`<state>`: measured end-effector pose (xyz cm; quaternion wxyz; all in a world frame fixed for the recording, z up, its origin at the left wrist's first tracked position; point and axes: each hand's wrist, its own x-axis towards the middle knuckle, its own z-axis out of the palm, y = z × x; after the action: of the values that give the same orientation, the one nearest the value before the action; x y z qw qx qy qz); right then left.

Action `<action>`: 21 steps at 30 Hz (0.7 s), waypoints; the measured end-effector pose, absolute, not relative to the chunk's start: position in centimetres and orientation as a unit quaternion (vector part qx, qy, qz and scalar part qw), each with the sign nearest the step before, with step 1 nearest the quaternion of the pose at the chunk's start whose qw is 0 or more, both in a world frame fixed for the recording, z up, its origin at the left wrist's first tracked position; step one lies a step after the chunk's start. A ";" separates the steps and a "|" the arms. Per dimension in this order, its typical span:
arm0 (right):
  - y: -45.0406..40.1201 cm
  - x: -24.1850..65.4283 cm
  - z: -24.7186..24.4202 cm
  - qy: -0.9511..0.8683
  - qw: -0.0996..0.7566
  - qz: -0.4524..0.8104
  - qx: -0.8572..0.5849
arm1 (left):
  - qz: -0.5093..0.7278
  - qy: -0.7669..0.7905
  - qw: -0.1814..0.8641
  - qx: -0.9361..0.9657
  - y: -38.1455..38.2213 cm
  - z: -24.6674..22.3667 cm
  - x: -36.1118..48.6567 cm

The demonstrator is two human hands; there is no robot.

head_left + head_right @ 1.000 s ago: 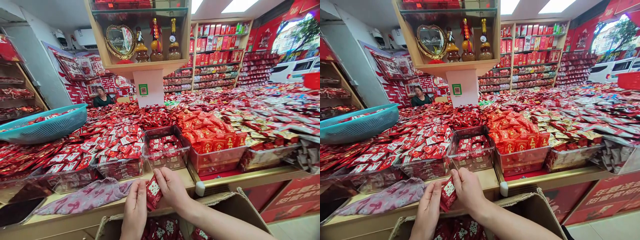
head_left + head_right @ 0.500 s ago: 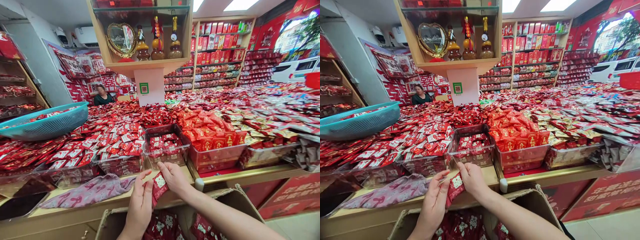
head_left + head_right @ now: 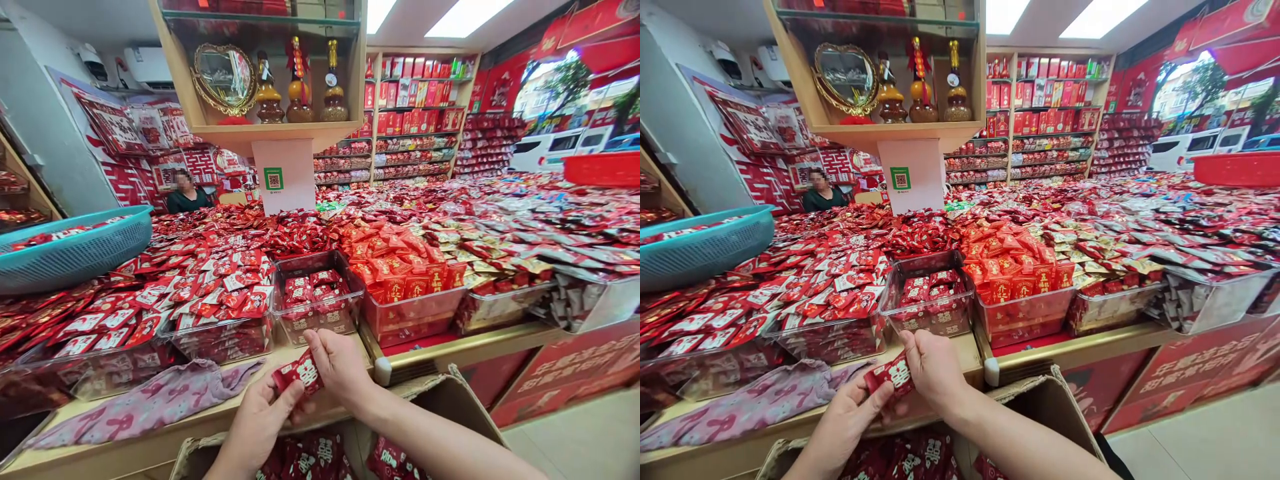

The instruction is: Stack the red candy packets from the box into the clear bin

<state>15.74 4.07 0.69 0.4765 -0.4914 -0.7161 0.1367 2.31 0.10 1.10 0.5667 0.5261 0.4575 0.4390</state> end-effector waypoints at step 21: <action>2.9 16.1 0.2 -0.733 0.468 0.250 -0.426 | 0.584 0.387 0.618 0.356 0.1 1.4 2.3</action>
<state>16.14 2.90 0.23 0.4682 -0.4259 -0.7328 0.2499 2.33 0.09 1.44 0.6182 0.3564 0.3868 0.5842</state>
